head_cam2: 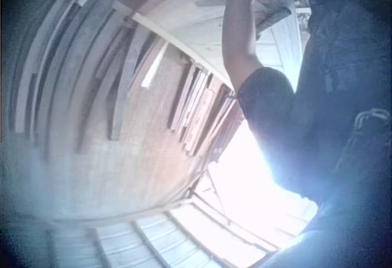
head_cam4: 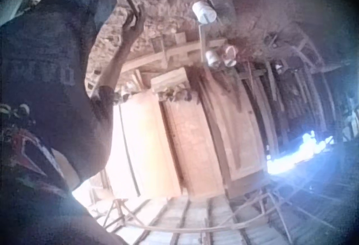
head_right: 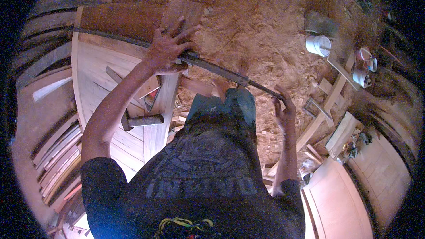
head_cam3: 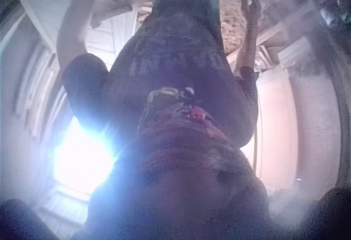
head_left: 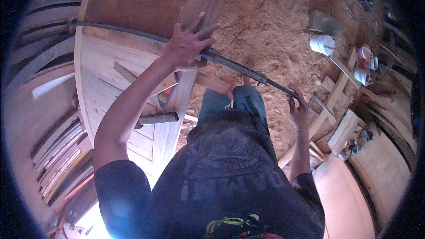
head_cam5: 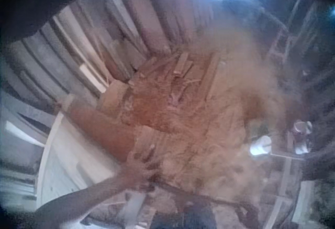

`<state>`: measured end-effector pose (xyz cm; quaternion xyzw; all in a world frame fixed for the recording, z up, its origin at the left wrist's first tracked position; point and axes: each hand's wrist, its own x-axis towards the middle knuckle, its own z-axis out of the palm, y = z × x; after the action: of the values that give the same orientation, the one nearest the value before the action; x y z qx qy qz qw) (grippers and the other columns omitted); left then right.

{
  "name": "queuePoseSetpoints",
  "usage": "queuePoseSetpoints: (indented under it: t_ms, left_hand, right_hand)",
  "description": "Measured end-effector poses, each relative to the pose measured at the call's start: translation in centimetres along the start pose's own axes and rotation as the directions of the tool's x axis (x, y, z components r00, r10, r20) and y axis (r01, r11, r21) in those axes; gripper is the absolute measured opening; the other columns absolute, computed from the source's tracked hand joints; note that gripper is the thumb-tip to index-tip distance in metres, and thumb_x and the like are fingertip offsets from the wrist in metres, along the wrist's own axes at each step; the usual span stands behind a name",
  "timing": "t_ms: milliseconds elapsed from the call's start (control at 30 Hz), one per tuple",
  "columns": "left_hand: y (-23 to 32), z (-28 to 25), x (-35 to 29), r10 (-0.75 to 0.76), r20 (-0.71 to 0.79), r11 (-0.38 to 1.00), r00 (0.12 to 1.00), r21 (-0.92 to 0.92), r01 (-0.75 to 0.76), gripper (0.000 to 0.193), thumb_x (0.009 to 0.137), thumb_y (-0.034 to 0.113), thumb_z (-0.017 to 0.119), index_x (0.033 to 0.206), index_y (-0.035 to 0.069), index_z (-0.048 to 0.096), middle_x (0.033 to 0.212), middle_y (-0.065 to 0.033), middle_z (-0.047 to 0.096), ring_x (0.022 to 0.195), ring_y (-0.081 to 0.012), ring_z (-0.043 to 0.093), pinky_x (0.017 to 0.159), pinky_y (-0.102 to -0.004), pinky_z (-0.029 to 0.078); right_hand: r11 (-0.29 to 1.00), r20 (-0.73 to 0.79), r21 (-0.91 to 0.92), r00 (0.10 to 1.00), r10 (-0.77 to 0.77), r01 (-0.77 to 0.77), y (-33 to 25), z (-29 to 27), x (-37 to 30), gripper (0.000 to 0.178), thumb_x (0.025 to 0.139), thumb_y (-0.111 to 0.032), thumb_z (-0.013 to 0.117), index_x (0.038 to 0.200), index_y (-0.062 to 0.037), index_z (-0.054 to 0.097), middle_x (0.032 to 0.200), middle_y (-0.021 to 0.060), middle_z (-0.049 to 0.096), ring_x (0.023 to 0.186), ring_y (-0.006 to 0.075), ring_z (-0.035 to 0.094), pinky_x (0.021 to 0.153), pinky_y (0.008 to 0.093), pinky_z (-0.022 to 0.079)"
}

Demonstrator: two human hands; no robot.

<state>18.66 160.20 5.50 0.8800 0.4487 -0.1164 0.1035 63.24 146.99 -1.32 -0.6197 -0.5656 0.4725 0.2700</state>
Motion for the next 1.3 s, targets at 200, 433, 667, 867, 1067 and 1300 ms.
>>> queuePoseSetpoints:
  t_ms: [200,433,667,867,1067,1300]
  left_hand:
    - [-0.2,0.7,-0.1,0.032,-0.078,0.999,0.996,-0.023,-0.034,0.075,0.057,0.043,0.093,0.126,0.033,0.064,0.172,0.0043,0.021,0.157,-0.0390,0.017,0.101,-0.0702,0.035]
    - [-0.1,0.3,-0.1,0.010,-0.039,0.999,0.999,-0.036,-0.012,0.072,0.059,0.043,0.092,0.124,0.030,0.065,0.172,0.0025,0.022,0.158,-0.0394,0.017,0.101,-0.0708,0.034]
    - [-0.1,0.3,0.0,0.033,-0.052,0.999,0.998,0.027,-0.031,0.070,0.063,0.048,0.091,0.124,0.026,0.065,0.171,0.0014,0.023,0.158,-0.0403,0.015,0.104,-0.0681,0.036]
    - [0.3,0.2,0.3,0.028,-0.029,1.000,0.999,0.004,-0.028,0.065,0.067,0.046,0.089,0.124,0.026,0.065,0.171,0.0034,0.023,0.158,-0.0384,0.017,0.108,-0.0655,0.037]
    - [0.4,-0.5,0.2,0.007,0.006,1.000,1.000,-0.008,-0.007,0.064,0.065,0.045,0.089,0.122,0.026,0.066,0.171,0.0037,0.024,0.158,-0.0371,0.019,0.111,-0.0652,0.035]
    - [4.0,2.4,0.9,0.035,-0.188,0.988,0.982,-0.143,-0.062,0.038,0.074,0.030,0.081,0.107,0.015,0.070,0.142,-0.0082,0.059,0.141,-0.0258,0.049,0.116,-0.0549,0.035]
  right_hand:
    - [0.615,0.370,0.497,0.791,0.487,-0.612,-2.5,-2.0,-4.6,0.042,0.103,-0.036,0.064,0.118,0.0037,0.067,0.072,0.0069,0.069,0.060,0.0177,0.065,0.062,0.0314,0.051]
    - [0.914,0.134,0.202,0.934,0.331,-0.353,-2.2,-2.0,-5.1,0.047,0.089,-0.032,0.082,0.118,0.0016,0.065,0.089,0.0092,0.071,0.080,0.0203,0.070,0.074,0.0343,0.057]
    - [0.694,-0.046,-0.638,0.883,-0.467,0.334,-1.8,0.2,0.6,0.068,0.087,-0.045,0.079,0.137,-0.0021,0.059,0.146,0.0243,0.051,0.135,0.0459,0.048,0.111,0.0540,0.040]
    - [0.968,0.000,-0.227,0.994,-0.111,0.109,0.9,-0.1,3.2,0.054,0.101,-0.051,0.054,0.082,-0.0038,0.070,0.089,0.0158,0.071,0.096,0.0351,0.067,0.095,0.0496,0.047]
    - [0.820,0.255,0.040,0.800,0.544,-0.571,-1.2,-1.5,5.5,0.081,0.102,-0.068,0.043,0.055,-0.0052,0.064,0.058,0.0117,0.066,0.064,0.0240,0.065,0.082,0.0382,0.050]
    - [0.994,-0.271,-0.032,0.958,0.089,-0.102,-1.9,2.3,1.1,0.031,0.105,-0.030,0.063,0.116,-0.0013,0.058,0.090,0.0112,0.061,0.084,0.0157,0.062,0.069,0.0325,0.052]
